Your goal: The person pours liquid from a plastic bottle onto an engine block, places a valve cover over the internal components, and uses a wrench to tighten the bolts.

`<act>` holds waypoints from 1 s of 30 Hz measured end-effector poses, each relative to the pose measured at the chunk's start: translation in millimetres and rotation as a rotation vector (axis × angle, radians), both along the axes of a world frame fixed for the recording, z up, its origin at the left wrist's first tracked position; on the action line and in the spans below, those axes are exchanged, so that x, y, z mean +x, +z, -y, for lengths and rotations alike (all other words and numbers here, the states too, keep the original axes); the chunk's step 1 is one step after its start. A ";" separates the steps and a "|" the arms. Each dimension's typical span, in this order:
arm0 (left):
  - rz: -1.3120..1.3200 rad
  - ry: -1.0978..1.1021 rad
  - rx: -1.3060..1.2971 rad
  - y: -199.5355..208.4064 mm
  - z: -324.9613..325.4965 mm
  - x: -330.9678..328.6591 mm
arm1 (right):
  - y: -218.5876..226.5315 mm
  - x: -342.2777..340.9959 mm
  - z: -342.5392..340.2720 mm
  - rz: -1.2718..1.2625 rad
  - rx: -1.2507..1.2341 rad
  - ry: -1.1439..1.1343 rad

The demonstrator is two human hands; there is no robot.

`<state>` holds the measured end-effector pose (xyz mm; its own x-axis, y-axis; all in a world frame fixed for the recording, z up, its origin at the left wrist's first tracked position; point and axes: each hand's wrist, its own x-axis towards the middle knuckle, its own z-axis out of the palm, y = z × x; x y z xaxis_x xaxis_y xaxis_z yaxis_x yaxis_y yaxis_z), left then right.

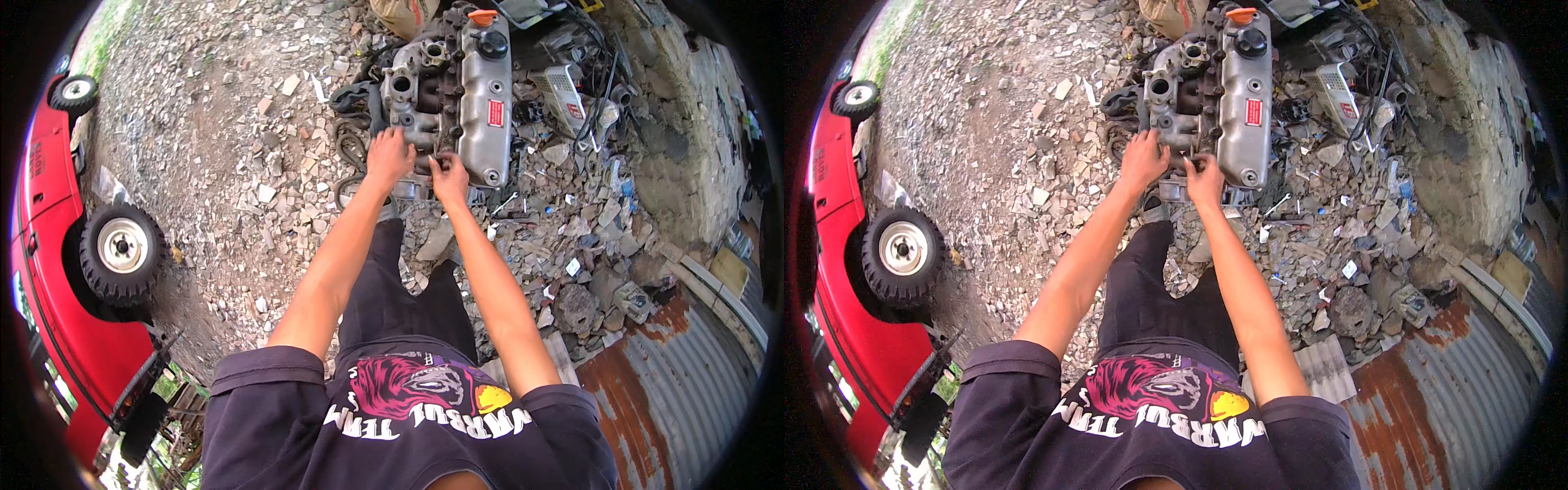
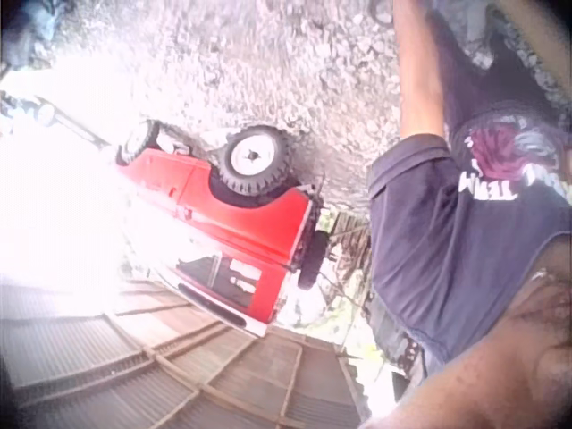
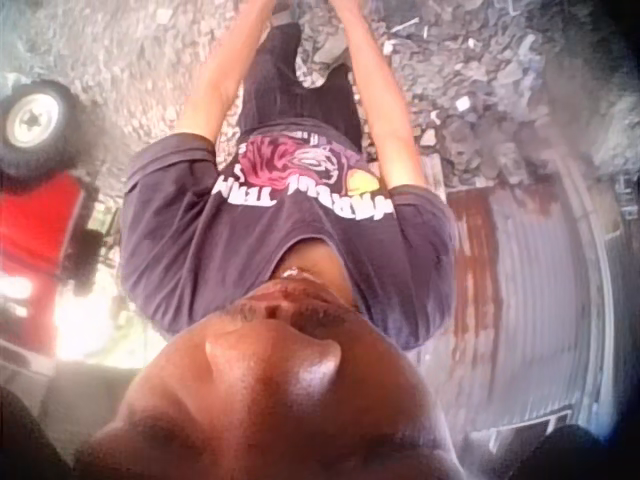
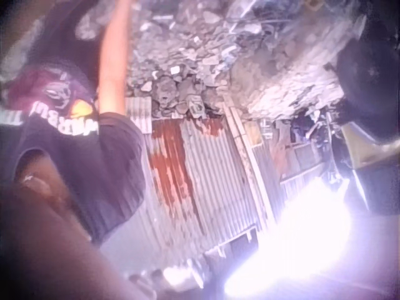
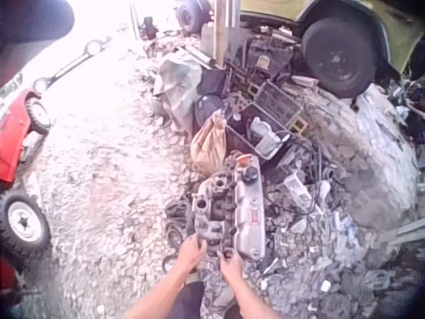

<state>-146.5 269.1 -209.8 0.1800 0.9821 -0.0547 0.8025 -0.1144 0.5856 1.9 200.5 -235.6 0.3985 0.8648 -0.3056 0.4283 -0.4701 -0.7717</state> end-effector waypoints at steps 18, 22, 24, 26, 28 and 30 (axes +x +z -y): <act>0.286 -0.035 -0.483 -11.2 -64.2 -17.1 | 31.8 -23.3 -31.6 0.108 0.063 0.064; 0.999 0.133 -1.065 44.5 -19.5 -31.7 | 102.1 -29.7 15.1 -0.032 0.313 0.110; 1.125 0.154 -1.221 69.6 5.9 -38.1 | 150.8 -34.4 39.3 -0.108 0.226 0.136; 1.065 0.151 -1.327 120.9 27.6 -35.8 | 184.2 -36.1 59.4 -0.145 0.216 0.148; 1.041 0.078 -1.379 140.1 50.5 -35.3 | 202.0 -34.8 79.9 -0.139 0.265 0.158; 1.056 0.009 -1.428 157.3 65.6 -33.5 | 216.2 -27.7 89.0 -0.016 0.398 0.195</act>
<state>-180.0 203.5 -52.5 0.6959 0.2792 -0.6617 0.0522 0.8993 0.4343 -25.8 111.6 -19.4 0.2145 0.9748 0.0616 0.4656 -0.0466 -0.8838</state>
